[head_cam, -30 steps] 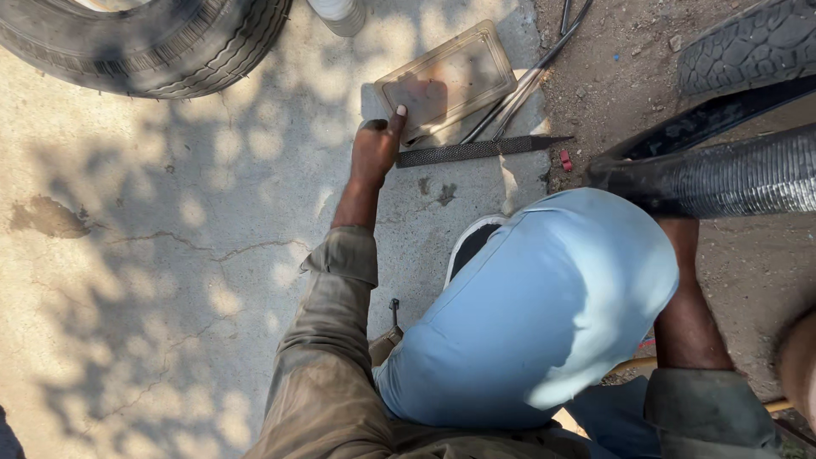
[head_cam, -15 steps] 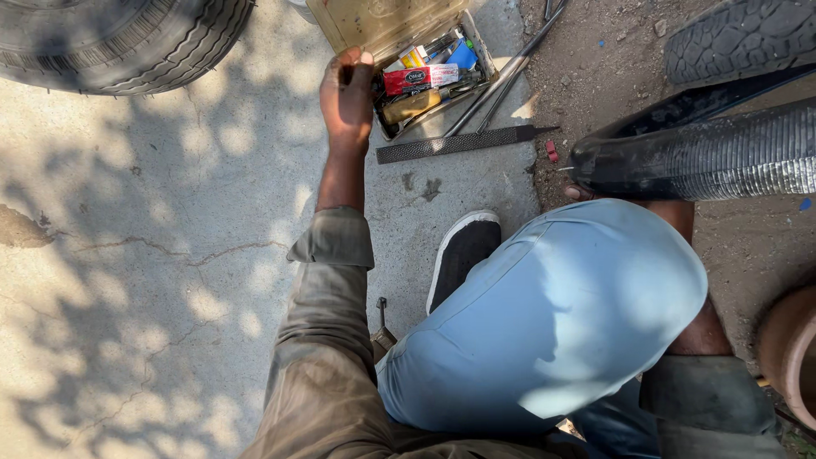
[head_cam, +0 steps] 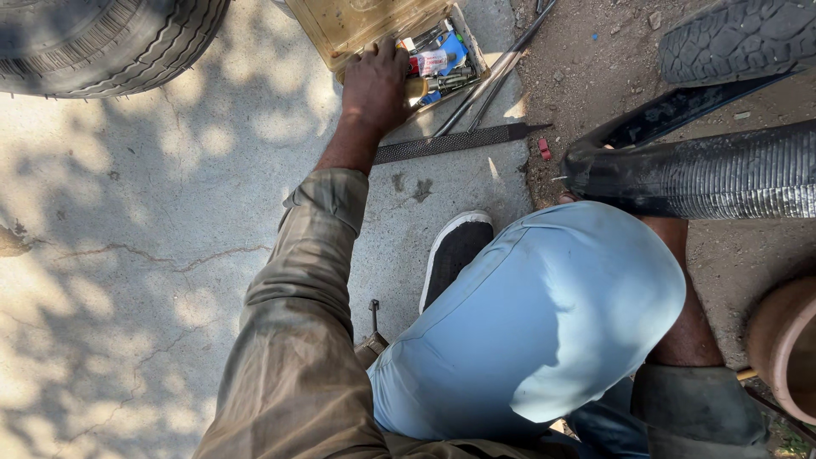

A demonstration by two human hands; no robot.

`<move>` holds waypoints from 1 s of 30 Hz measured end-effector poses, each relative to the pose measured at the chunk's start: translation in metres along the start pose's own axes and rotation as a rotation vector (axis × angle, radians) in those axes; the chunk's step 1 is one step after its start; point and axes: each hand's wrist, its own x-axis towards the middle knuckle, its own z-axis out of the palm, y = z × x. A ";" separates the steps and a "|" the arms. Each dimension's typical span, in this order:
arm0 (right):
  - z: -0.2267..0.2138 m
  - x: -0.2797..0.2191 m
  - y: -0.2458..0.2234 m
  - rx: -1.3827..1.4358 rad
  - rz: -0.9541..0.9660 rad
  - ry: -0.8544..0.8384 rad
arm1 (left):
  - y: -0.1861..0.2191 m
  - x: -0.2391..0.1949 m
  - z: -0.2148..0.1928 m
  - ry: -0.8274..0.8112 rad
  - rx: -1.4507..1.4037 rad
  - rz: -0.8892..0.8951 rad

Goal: The person sits on the ground and repairs a motorcycle inner tube. They submerge the tube in a water basin to locate a leak, then apply a patch to the puncture site. Finally, they use a metal file to roughen the tube's surface around the patch area.

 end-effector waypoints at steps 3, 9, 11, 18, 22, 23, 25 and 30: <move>0.000 -0.002 0.005 -0.004 0.013 -0.001 | -0.004 -0.008 0.018 0.352 -0.041 -0.034; 0.003 -0.004 0.012 -0.018 0.040 -0.009 | 0.013 -0.028 0.046 0.299 -0.414 -0.130; 0.008 -0.006 0.015 -0.021 0.049 -0.016 | 0.027 -0.040 0.056 -0.055 -0.386 -0.144; 0.018 -0.007 0.016 -0.026 0.061 -0.037 | 0.051 -0.091 0.101 0.404 -0.420 0.003; 0.025 -0.004 0.014 -0.031 0.046 -0.044 | 0.054 -0.094 0.097 0.415 -0.393 -0.002; 0.024 -0.004 0.013 -0.032 0.048 -0.046 | 0.056 -0.095 0.093 0.420 -0.382 -0.001; 0.024 -0.004 0.012 -0.038 0.046 -0.048 | 0.058 -0.095 0.082 0.366 -0.410 -0.034; 0.020 -0.005 0.010 -0.056 0.049 -0.050 | 0.057 -0.064 0.055 0.164 -0.455 -0.133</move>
